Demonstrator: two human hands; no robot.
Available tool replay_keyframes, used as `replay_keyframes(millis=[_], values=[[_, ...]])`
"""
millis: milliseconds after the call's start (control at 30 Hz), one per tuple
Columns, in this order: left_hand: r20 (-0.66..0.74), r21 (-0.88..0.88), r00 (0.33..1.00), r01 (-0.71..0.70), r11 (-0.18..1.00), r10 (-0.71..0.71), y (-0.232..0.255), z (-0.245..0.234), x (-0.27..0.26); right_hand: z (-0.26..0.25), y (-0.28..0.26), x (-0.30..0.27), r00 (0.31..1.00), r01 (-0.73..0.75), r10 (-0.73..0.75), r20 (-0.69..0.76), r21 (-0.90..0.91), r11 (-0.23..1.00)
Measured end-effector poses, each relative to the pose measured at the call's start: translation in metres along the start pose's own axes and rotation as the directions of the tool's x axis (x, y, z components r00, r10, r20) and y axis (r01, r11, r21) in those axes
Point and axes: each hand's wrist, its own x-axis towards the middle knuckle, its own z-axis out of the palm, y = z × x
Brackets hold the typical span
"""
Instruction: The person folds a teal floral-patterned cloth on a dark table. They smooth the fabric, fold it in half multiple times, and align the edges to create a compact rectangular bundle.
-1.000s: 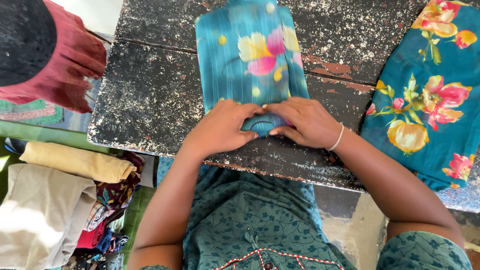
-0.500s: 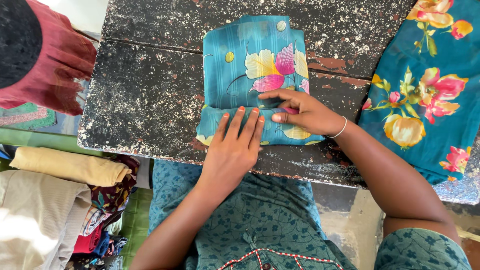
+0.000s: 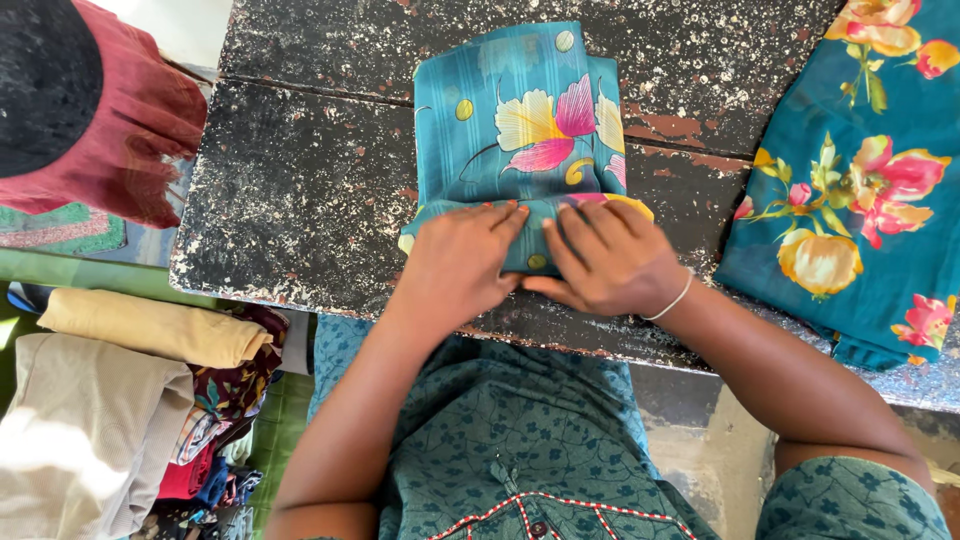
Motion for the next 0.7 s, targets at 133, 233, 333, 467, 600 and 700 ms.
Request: replay_keyframes(millis=[133,233,333,467,600,700], values=[[0.056,-0.098,0.998,0.045,0.994,-0.040,-0.012,-0.007,0.010,0.005,-0.008,0.008,0.994,-0.010,0.022,0.110,-0.113,0.994],[0.075,-0.171,0.995,0.077,0.982,-0.065,-0.024,-0.015,0.016,0.007,-0.008,0.009,0.972,-0.078,0.095,0.215,-0.087,0.993],[0.174,-0.199,0.974,0.178,0.964,-0.144,-0.025,-0.019,0.018,0.010,-0.006,0.007,0.953,-0.114,0.115,0.280,-0.020,0.993],[0.027,0.116,0.999,0.018,0.993,-0.021,0.008,-0.014,0.007,0.006,-0.002,0.004,0.910,-0.213,0.156,0.384,0.112,0.971],[-0.037,0.207,0.999,0.014,0.978,-0.006,0.024,-0.009,-0.016,-0.001,0.007,0.002,0.842,-0.415,0.226,0.490,0.320,0.852],[-0.065,0.190,0.998,0.000,0.982,0.013,0.026,-0.001,-0.022,-0.005,0.020,-0.002,0.762,-0.553,0.243,0.600,0.406,0.728]])
